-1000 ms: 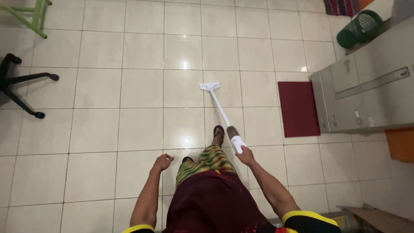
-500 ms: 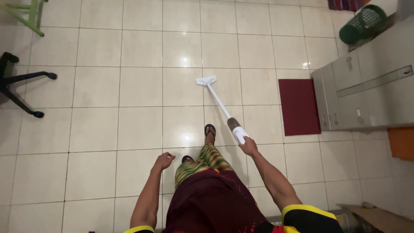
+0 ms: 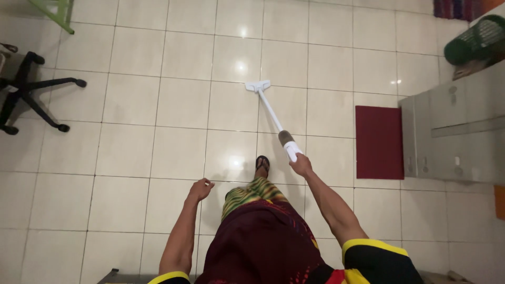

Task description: The person cleans the floor by hand using a spray mop.

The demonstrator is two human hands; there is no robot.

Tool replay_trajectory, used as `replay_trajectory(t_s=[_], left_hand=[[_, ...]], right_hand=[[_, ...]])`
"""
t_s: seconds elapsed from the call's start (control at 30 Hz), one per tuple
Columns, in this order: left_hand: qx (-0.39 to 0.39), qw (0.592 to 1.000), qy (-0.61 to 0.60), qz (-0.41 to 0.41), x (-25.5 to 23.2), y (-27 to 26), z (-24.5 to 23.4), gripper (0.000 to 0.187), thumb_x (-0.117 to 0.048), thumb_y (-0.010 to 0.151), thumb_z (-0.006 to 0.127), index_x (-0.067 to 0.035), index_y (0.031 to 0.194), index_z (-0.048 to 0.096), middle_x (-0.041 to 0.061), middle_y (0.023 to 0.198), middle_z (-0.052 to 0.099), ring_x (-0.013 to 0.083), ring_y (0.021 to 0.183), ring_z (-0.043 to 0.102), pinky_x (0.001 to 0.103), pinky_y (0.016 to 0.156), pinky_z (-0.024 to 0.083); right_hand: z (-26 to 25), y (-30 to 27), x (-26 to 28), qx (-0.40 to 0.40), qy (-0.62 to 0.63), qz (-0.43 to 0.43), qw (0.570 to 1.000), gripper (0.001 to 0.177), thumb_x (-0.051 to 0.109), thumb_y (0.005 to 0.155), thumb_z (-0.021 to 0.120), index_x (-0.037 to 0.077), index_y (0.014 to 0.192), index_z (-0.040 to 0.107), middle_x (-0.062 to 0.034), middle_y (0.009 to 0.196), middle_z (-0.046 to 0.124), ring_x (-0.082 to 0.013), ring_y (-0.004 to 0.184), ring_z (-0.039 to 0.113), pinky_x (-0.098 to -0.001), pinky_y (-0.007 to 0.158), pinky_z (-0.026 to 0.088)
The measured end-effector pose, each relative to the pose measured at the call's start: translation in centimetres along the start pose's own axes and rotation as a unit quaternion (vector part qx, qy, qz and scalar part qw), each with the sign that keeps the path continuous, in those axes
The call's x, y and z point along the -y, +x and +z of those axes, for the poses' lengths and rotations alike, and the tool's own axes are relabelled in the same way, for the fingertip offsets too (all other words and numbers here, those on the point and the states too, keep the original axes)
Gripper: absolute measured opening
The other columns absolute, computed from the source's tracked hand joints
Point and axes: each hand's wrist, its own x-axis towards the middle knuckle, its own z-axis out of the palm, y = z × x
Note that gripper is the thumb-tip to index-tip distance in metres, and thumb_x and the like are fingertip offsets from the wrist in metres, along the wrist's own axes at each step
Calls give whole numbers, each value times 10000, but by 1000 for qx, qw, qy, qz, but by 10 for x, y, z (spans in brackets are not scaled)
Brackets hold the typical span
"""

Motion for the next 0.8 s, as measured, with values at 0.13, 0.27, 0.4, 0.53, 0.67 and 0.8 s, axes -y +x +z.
replay_trajectory(t_s=[0.13,0.27,0.4,0.53,0.67,0.8], left_hand=[[-17,1000,-6,-4,-20,17,-6,565,-502,942,631,-60,1294,655,178,1250,716,326,1165,688,419,1011,533],[-29,999,-26,-12,-39,27,-11,569,-502,934,640,-59,1291,660,186,1240,719,328,1159,691,412,1009,536],[-33,999,-29,-23,-53,32,-13,569,-504,936,637,-59,1288,663,187,1230,723,333,1153,691,414,1008,534],[-41,996,-57,-51,-64,34,-17,570,-506,929,638,-64,1287,663,185,1218,730,332,1142,701,411,1003,543],[-54,993,-73,-76,-74,38,-20,568,-503,932,635,-68,1296,660,184,1223,728,335,1148,697,416,1010,536],[-63,989,-85,-107,-78,40,-24,573,-508,930,640,-74,1304,657,188,1228,724,337,1158,691,419,1016,538]], right_hand=[[-8,38,10,3,-2,-10,1000,477,285,823,754,22,1213,675,-231,1127,728,-378,1059,700,-448,924,548],[-18,75,22,-6,-6,-36,999,492,288,812,763,-2,1198,672,-251,1126,725,-390,1062,697,-455,924,548],[-29,116,39,-9,17,-42,999,555,281,797,768,-22,1244,641,-265,1146,709,-397,1068,692,-458,918,546],[-40,160,58,-2,9,-39,999,554,288,801,765,-22,1246,651,-262,1163,709,-396,1085,689,-456,933,542],[-54,206,77,3,-2,-51,999,548,296,817,755,-31,1244,652,-258,1168,709,-393,1089,691,-455,935,546],[-66,247,94,5,-8,-59,998,558,313,820,761,-37,1240,650,-256,1167,707,-392,1095,685,-456,942,543]])
